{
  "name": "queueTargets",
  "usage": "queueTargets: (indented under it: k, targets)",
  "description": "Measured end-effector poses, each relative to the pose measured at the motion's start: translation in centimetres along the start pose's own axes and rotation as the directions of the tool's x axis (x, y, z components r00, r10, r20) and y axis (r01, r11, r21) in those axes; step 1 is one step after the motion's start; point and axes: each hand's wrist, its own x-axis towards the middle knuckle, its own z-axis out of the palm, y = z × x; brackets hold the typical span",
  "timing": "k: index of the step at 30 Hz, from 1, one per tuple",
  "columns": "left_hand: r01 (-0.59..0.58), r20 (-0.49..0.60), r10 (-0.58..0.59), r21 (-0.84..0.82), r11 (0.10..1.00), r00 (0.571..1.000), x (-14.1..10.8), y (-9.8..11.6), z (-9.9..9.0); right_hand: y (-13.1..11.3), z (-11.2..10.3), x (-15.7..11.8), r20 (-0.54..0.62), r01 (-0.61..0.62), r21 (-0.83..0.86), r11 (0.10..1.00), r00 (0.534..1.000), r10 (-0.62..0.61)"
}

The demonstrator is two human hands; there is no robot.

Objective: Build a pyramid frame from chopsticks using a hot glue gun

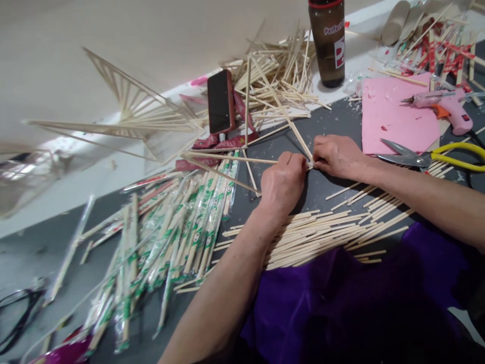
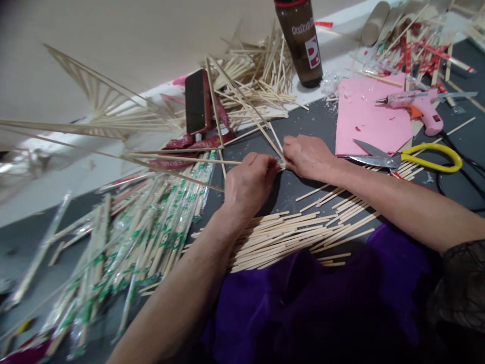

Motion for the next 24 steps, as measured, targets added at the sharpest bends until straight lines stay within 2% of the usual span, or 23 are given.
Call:
queueTargets:
  k: [7,13,20,24]
  targets:
    - [0.027,0.02,-0.027,0.021,0.999,0.999,0.0,0.2,0.1,1.7,-1.3,0.4,0.099,0.07,0.122,0.99,0.992,-0.083]
    - [0.013,0.027,-0.014,0.043,0.999,1.0,-0.2,0.3,-0.2,2.1,-1.0,0.4,0.086,0.067,0.142,0.988,0.993,-0.079]
    - [-0.041,0.1,0.034,0.072,0.997,0.994,-0.6,0.7,-1.1,2.2,-0.3,0.5,0.038,0.069,0.169,0.983,0.996,-0.076]
    - [-0.02,0.123,0.006,0.112,0.994,0.992,-0.5,0.9,-1.3,2.5,0.2,0.5,0.002,0.1,0.174,0.98,0.995,-0.102]
